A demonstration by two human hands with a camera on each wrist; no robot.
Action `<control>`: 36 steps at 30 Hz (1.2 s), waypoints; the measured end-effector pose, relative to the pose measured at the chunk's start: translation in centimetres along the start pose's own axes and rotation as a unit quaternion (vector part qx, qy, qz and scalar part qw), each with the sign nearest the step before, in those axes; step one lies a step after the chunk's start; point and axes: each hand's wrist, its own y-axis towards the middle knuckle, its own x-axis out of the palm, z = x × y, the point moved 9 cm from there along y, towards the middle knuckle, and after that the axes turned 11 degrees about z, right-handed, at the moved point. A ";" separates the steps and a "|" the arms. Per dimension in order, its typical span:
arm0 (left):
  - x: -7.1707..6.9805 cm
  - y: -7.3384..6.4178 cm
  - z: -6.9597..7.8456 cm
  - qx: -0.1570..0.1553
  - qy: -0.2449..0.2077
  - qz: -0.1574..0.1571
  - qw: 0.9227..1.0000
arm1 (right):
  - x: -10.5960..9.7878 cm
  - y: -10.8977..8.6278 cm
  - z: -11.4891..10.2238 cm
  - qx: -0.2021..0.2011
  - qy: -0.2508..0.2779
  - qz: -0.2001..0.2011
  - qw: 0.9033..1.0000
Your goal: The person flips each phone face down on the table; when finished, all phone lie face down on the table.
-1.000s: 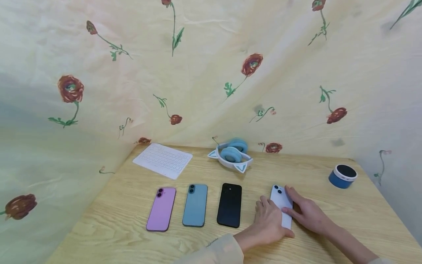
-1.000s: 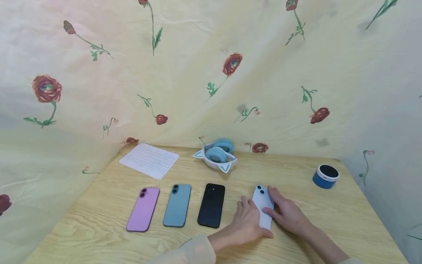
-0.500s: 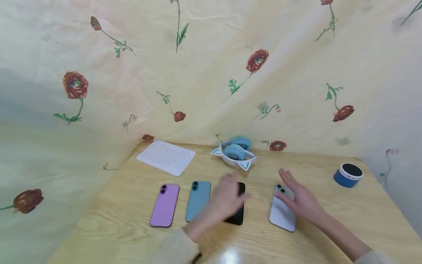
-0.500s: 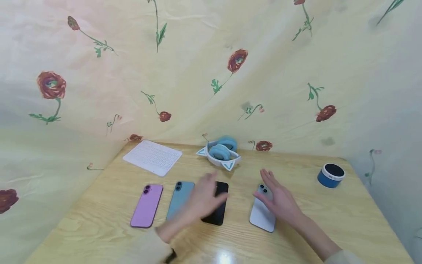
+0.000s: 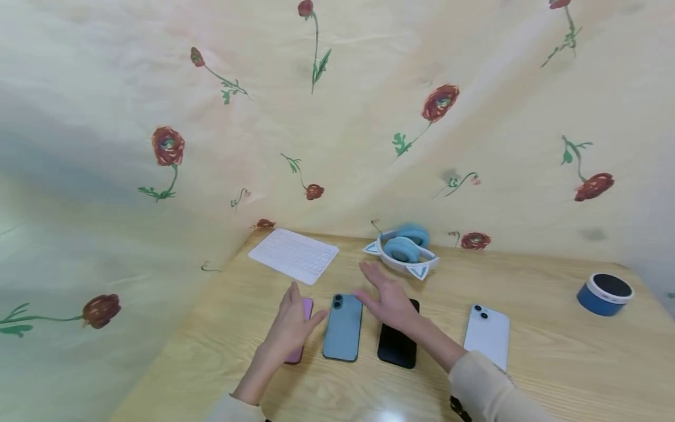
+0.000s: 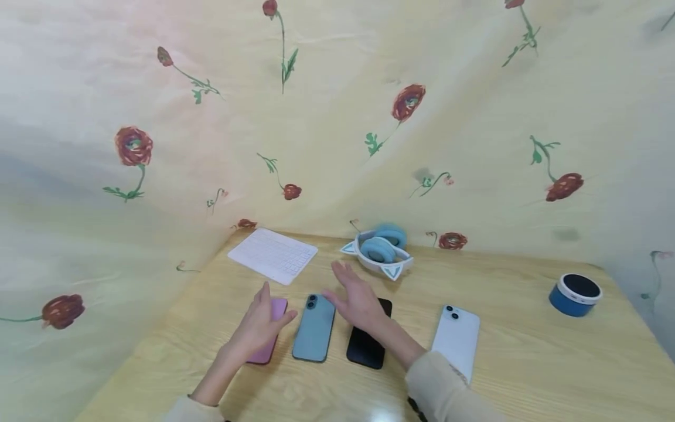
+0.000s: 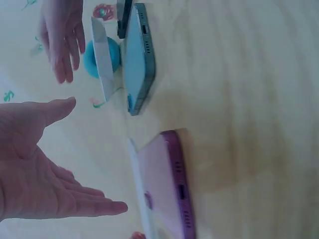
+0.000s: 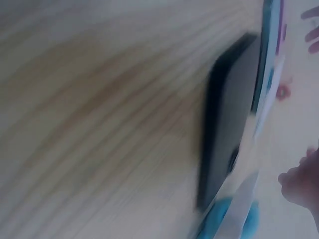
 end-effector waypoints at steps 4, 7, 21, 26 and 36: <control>0.4 -0.2 -0.5 0.004 0.019 0.020 1.000 | 2.7 1.1 -1.4 0.019 0.013 -0.029 0.999; 0.4 -0.4 -0.6 0.013 0.028 0.038 0.999 | 4.4 1.5 -2.7 0.007 0.025 -0.029 0.999; 1.3 -2.1 -1.4 0.026 0.053 0.024 0.998 | 9.7 0.6 -5.0 -0.037 -0.074 -0.073 0.994; 1.0 -3.0 -2.9 -0.028 0.099 0.010 0.995 | 11.4 -0.3 -5.4 -0.053 -0.096 -0.100 0.989; 0.7 -3.0 -4.2 -0.030 0.120 0.005 0.992 | 12.5 -0.5 -5.2 -0.048 -0.106 -0.113 0.987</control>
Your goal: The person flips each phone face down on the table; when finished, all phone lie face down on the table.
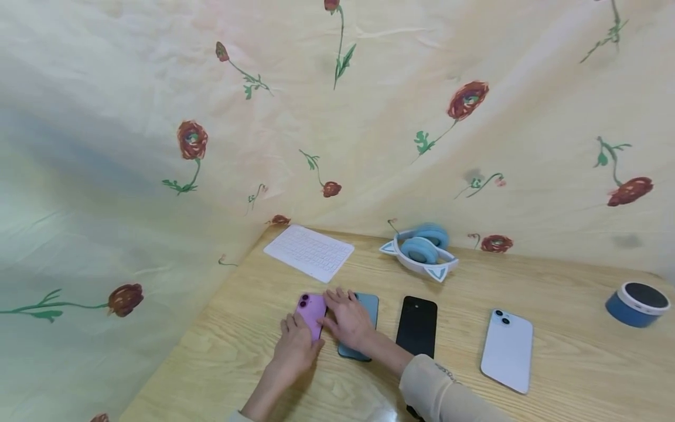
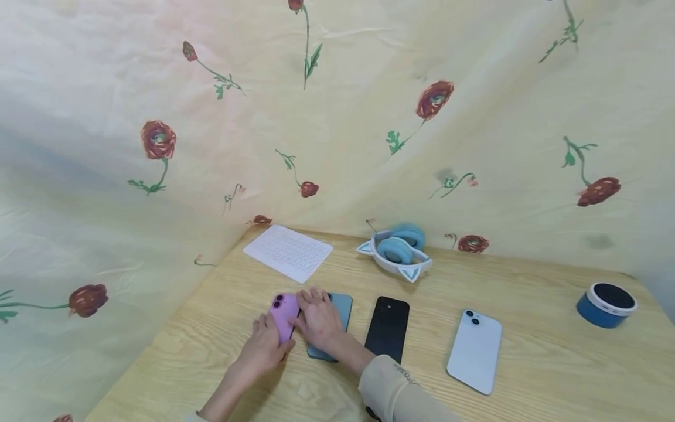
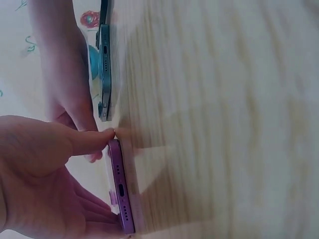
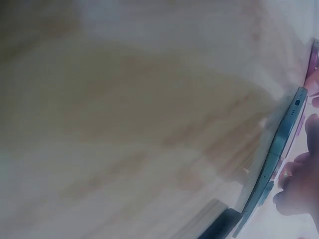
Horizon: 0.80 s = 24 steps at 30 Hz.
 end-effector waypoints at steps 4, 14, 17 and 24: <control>-0.5 0.2 0.4 0.026 -0.002 0.030 0.999 | 0.2 0.0 0.2 0.006 0.002 -0.012 1.000; -1.0 0.4 1.5 0.073 0.015 0.045 0.996 | 0.7 -0.1 0.4 0.015 0.001 -0.030 0.999; -0.8 0.5 1.5 0.070 0.020 0.043 0.996 | 0.5 -0.2 0.5 0.017 0.029 -0.025 0.999; -1.0 0.4 1.6 0.076 -0.005 0.039 0.996 | -0.1 -0.1 0.9 0.033 0.088 -0.009 0.996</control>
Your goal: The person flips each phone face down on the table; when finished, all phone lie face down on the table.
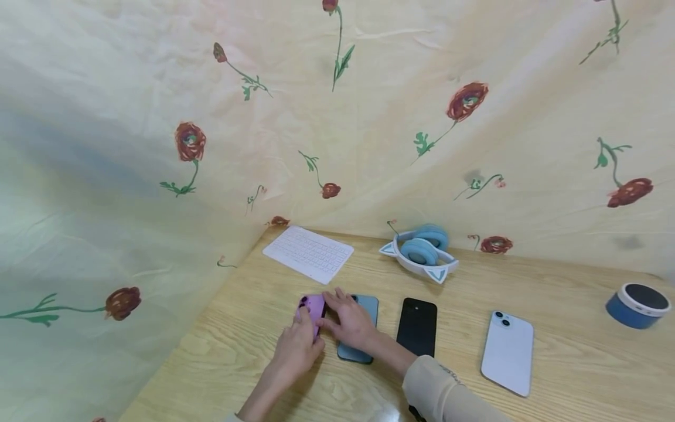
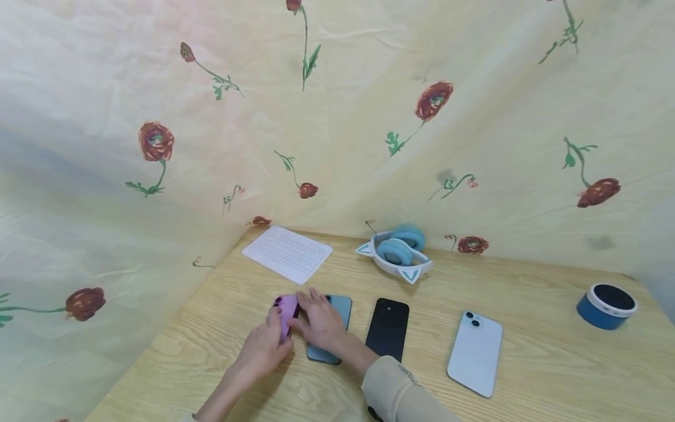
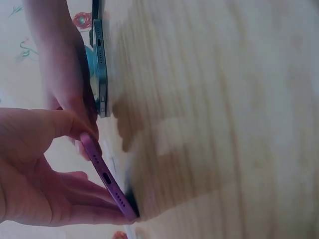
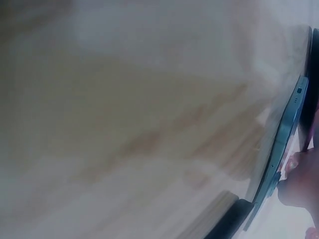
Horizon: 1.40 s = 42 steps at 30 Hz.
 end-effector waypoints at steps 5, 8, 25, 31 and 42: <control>-0.5 -0.1 0.2 0.005 -0.055 -0.013 0.998 | -0.4 0.2 0.3 0.022 0.036 0.007 0.999; -0.7 -0.1 0.2 0.004 -0.077 -0.015 0.997 | -0.5 0.4 0.4 0.021 0.058 0.016 0.998; -2.5 -0.3 0.3 -0.010 -0.181 0.083 0.980 | -0.1 0.2 0.8 0.091 0.080 0.035 0.992; -2.0 -0.3 -1.8 -0.045 -0.212 0.066 0.974 | 0.2 0.1 0.4 0.072 0.045 0.024 0.996; -0.7 0.2 -3.3 -0.066 -0.149 0.015 0.986 | 0.6 0.4 0.0 0.041 -0.010 0.024 0.999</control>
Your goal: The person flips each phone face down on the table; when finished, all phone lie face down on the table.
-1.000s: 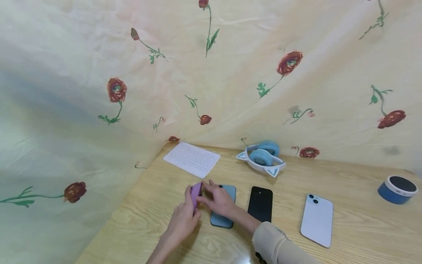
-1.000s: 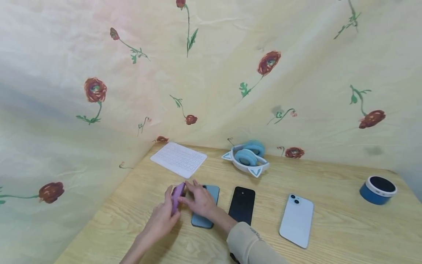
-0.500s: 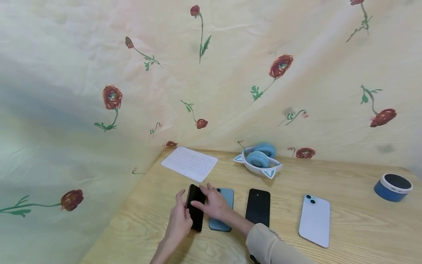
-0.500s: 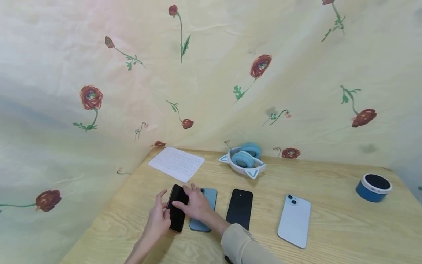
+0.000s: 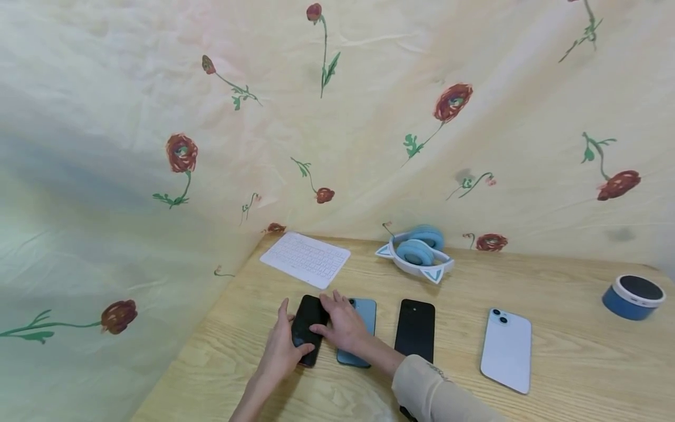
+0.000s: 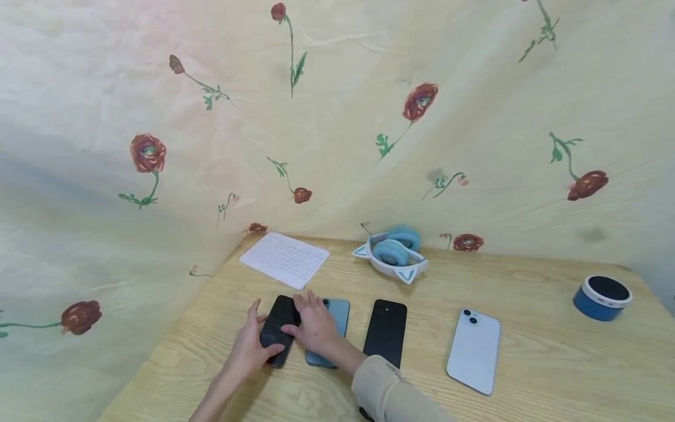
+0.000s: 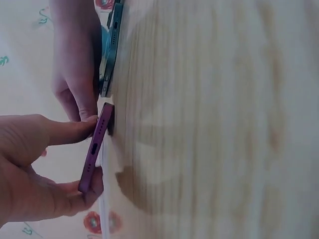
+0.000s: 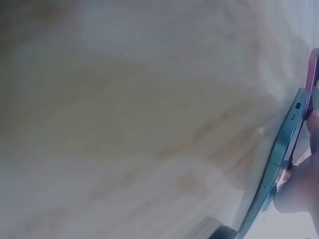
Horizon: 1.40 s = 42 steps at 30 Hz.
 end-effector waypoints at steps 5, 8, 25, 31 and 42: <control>0.0 0.0 -0.1 0.019 0.030 -0.003 0.999 | 0.2 0.0 -0.4 -0.016 -0.033 -0.002 0.999; 0.0 -0.1 0.0 0.029 0.044 -0.005 0.999 | 0.3 -0.1 -0.5 -0.023 -0.053 -0.006 0.998; 4.0 -1.5 7.4 0.091 0.024 -0.036 0.995 | -6.2 -1.9 3.4 -0.056 -0.091 0.024 0.994; 7.1 -2.5 8.3 0.060 0.069 -0.088 0.992 | -7.0 -3.8 6.3 -0.016 -0.097 -0.006 0.995; 8.8 -3.5 9.0 0.030 0.080 -0.112 0.990 | -7.6 -5.5 7.3 -0.004 -0.073 -0.019 0.997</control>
